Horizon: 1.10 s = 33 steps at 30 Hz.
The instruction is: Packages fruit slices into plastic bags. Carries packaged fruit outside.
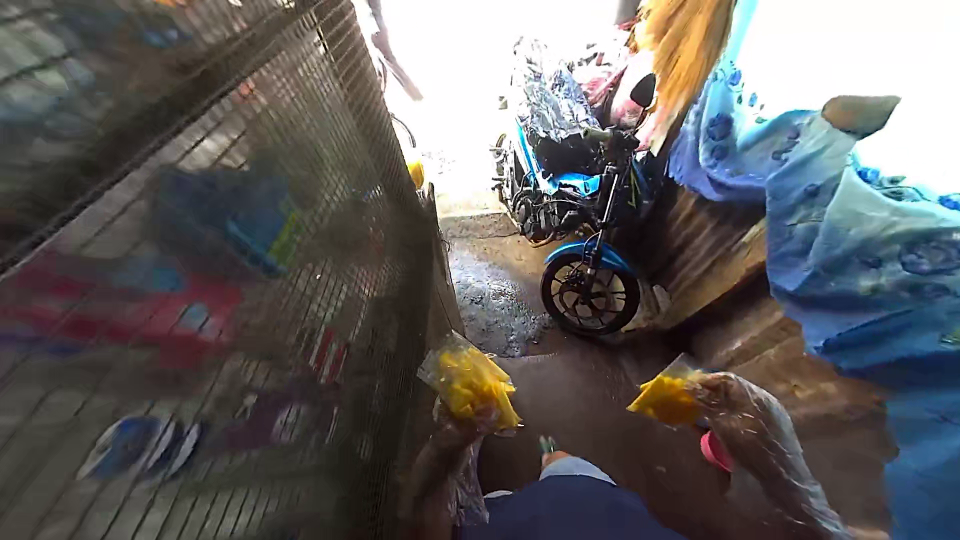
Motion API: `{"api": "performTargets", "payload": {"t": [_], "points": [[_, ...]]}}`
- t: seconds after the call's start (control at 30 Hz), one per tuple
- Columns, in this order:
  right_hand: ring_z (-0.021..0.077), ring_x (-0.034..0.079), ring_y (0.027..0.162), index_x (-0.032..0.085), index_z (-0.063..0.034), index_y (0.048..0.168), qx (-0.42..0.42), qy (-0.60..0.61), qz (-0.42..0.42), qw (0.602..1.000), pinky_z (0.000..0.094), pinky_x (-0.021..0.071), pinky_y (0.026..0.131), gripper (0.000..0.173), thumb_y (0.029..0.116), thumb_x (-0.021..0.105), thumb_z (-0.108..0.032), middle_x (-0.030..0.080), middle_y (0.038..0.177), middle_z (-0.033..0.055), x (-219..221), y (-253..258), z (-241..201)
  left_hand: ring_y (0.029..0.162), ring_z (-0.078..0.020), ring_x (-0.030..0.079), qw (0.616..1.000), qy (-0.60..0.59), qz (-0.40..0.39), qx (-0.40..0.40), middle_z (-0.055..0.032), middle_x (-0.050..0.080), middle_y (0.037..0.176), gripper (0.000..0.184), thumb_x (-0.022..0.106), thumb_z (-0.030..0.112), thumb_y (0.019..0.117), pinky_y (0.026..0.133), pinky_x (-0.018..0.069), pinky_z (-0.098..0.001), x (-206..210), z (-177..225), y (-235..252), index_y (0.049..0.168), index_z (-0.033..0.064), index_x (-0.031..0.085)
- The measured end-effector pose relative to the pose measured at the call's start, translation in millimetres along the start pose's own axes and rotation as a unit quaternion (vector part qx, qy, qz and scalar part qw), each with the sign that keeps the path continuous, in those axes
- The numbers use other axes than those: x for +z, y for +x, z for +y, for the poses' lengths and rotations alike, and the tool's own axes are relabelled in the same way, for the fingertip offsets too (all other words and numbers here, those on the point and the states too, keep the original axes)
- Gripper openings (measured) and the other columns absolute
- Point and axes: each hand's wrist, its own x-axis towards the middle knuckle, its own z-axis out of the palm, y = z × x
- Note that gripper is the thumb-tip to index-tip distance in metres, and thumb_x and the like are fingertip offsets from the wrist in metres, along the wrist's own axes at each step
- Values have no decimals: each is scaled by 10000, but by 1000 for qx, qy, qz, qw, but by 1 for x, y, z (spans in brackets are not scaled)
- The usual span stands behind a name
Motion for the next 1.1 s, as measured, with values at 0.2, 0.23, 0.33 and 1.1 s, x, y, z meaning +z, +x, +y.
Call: {"api": "performTargets", "payload": {"t": [0.2,0.23,0.33,1.1], "points": [[282,696,849,720,40,987,-25,9,-32,999,485,544,799,349,964,578,-278,719,908,178,64,108,38,885,-99,705,994,8,112,12,1,709,978,412,689,14,844,810,615,-313,-10,-41,91,1216,25,513],[287,695,853,720,41,990,-29,10,-40,999,490,542,802,345,965,582,-274,717,911,180,77,125,43,911,-107,694,992,22,128,2,-24,689,1014,433,654,11,874,832,607,-319,-11,-50,104,1269,-3,478],[297,699,852,723,32,988,-54,9,-41,998,495,546,793,329,964,594,-269,718,910,182,109,180,42,939,-123,692,991,38,127,0,-55,677,1055,475,652,37,895,845,610,-339,-12,-67,149,1319,-31,449],[90,646,791,698,-59,1011,-257,160,-135,943,296,555,733,189,995,609,-225,683,895,44,362,610,-48,1041,-98,686,998,30,-39,-27,-27,705,1127,694,833,-39,728,942,580,-306,-56,-87,541,1330,-33,489]]}}
